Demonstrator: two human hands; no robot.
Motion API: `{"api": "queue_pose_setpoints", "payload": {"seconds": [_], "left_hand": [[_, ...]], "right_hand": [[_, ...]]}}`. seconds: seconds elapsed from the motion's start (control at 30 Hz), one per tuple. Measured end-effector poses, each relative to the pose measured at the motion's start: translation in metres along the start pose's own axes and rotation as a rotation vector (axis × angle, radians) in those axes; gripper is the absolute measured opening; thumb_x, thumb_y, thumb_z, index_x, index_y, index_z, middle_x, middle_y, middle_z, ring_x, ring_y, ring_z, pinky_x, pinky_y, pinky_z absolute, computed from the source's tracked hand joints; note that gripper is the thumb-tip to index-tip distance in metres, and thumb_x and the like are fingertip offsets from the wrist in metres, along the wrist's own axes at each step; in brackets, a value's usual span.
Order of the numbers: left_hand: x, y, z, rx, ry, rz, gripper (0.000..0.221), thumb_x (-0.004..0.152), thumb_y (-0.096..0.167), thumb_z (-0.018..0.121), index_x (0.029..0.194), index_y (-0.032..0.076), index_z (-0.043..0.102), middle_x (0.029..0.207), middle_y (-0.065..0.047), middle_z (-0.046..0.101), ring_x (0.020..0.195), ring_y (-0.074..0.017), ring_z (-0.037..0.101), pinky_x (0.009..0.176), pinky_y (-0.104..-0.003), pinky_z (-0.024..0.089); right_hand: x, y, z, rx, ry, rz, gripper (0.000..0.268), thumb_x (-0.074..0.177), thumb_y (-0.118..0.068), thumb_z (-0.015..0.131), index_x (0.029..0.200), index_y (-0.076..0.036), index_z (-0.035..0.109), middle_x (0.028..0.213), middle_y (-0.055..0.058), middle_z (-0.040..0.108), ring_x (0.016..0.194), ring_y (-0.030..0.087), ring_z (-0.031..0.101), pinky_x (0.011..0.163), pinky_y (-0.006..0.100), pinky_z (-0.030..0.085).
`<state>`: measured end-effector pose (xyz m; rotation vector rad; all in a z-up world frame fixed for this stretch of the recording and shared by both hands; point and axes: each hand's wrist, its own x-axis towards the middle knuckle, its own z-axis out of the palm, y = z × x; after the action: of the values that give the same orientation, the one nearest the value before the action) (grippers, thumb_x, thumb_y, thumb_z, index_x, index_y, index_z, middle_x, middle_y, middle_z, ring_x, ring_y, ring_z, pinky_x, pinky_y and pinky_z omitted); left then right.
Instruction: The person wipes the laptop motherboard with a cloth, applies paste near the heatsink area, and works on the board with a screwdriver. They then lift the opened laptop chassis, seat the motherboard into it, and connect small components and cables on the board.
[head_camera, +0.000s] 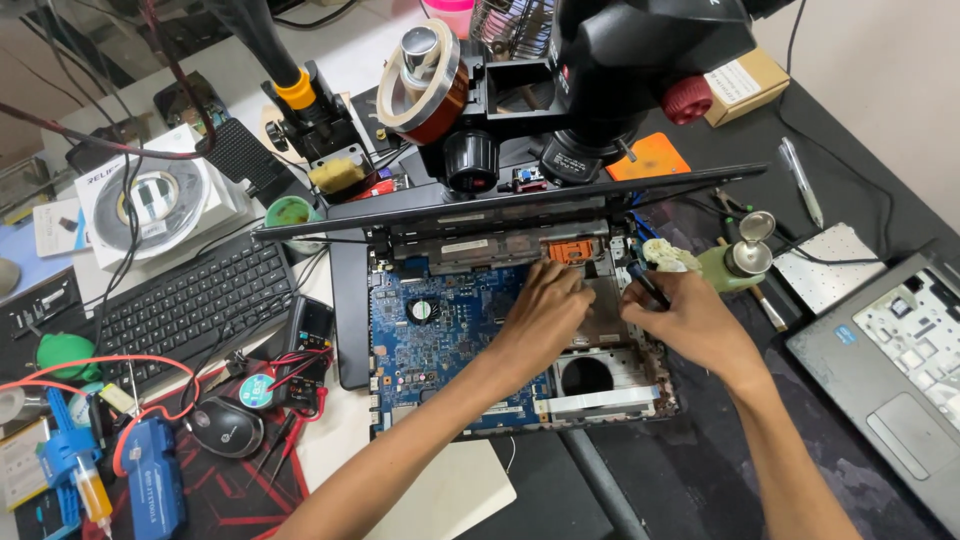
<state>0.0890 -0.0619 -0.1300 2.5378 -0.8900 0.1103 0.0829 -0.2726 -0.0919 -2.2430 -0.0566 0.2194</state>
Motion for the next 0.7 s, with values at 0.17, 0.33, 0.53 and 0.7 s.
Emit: {"api": "queue_pose_setpoints", "payload": {"seconds": [0.17, 0.33, 0.53, 0.7], "left_hand": [[-0.002, 0.015, -0.027, -0.080, 0.044, 0.021, 0.028, 0.082, -0.001, 0.072, 0.110, -0.007, 0.072, 0.114, -0.026, 0.066, 0.117, -0.0384, 0.060, 0.115, -0.058, 0.034], [-0.006, 0.025, -0.032, -0.138, 0.156, 0.132, 0.019, 0.089, 0.003, 0.070, 0.106, -0.005, 0.071, 0.105, -0.017, 0.068, 0.107, -0.0314, 0.063, 0.113, -0.049, 0.042], [-0.014, 0.019, -0.018, -0.087, 0.235, 0.144, 0.008, 0.094, 0.005, 0.069, 0.098, -0.001, 0.070, 0.099, -0.014, 0.070, 0.102, -0.0277, 0.065, 0.110, -0.047, 0.047], [-0.025, 0.022, -0.043, -0.203, 0.319, 0.106, 0.007, 0.094, 0.006, 0.070, 0.095, -0.001, 0.068, 0.098, -0.013, 0.069, 0.102, -0.0324, 0.063, 0.101, -0.044, 0.049]], "right_hand": [[-0.001, -0.008, 0.000, -0.027, -0.002, 0.011, 0.030, 0.075, -0.019, 0.077, 0.091, 0.005, 0.074, 0.073, 0.016, 0.075, 0.067, 0.015, 0.065, 0.066, 0.035, 0.053], [-0.001, 0.006, 0.003, 0.128, -0.073, -0.037, 0.025, 0.079, -0.014, 0.074, 0.094, 0.006, 0.075, 0.079, 0.013, 0.077, 0.071, 0.014, 0.065, 0.067, 0.035, 0.054], [-0.004, 0.004, -0.001, 0.290, -0.129, -0.056, 0.022, 0.082, -0.010, 0.072, 0.096, 0.006, 0.077, 0.086, 0.009, 0.080, 0.081, 0.012, 0.072, 0.079, 0.029, 0.056], [-0.016, -0.036, -0.008, 0.267, -0.122, 0.017, 0.024, 0.090, -0.015, 0.070, 0.103, 0.003, 0.079, 0.090, 0.008, 0.080, 0.084, 0.011, 0.068, 0.081, 0.028, 0.053]]}}
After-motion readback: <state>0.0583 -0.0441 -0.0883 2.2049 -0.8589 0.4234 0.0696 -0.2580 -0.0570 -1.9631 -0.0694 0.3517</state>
